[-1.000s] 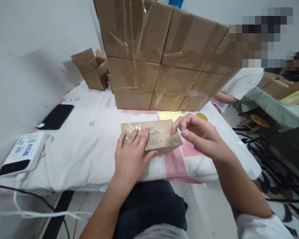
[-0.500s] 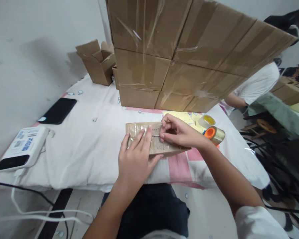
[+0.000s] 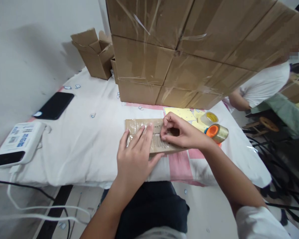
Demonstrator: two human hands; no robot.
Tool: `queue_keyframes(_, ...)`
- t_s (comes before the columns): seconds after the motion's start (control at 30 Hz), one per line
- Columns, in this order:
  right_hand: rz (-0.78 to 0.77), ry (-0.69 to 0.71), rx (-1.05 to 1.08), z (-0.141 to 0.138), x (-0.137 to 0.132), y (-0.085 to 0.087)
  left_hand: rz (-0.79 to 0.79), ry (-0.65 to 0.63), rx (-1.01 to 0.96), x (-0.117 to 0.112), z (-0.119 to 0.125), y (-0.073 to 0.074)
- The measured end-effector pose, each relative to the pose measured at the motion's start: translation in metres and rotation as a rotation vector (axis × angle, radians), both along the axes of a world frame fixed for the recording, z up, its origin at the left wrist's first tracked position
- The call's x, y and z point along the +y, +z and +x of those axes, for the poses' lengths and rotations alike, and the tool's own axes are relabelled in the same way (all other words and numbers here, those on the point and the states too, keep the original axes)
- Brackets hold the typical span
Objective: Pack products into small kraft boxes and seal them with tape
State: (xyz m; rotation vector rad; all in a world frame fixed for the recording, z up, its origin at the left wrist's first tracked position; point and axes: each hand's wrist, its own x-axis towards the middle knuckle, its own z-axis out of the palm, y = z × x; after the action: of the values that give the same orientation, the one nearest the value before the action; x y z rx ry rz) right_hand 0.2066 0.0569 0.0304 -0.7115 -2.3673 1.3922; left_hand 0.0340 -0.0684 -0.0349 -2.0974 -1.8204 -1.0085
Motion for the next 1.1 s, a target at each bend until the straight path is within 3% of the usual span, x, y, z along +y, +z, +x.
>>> queue_keyframes(0.2, -0.015, 0.016, -0.010, 0.0009, 0.0021, 0.0015, 0.069, 0.027, 0.031, 0.0009, -0.0003, -0.0017)
queue_keyframes(0.47, 0.010, 0.029, -0.035, 0.0008, 0.0045, 0.0027, 0.158, -0.054, 0.102, 0.0010, -0.0052, -0.0038)
queue_keyframes(1.1, -0.028, 0.026, -0.031, -0.0021, 0.0061, 0.0009, 0.204, -0.074, 0.103, 0.0024, -0.0049, -0.0043)
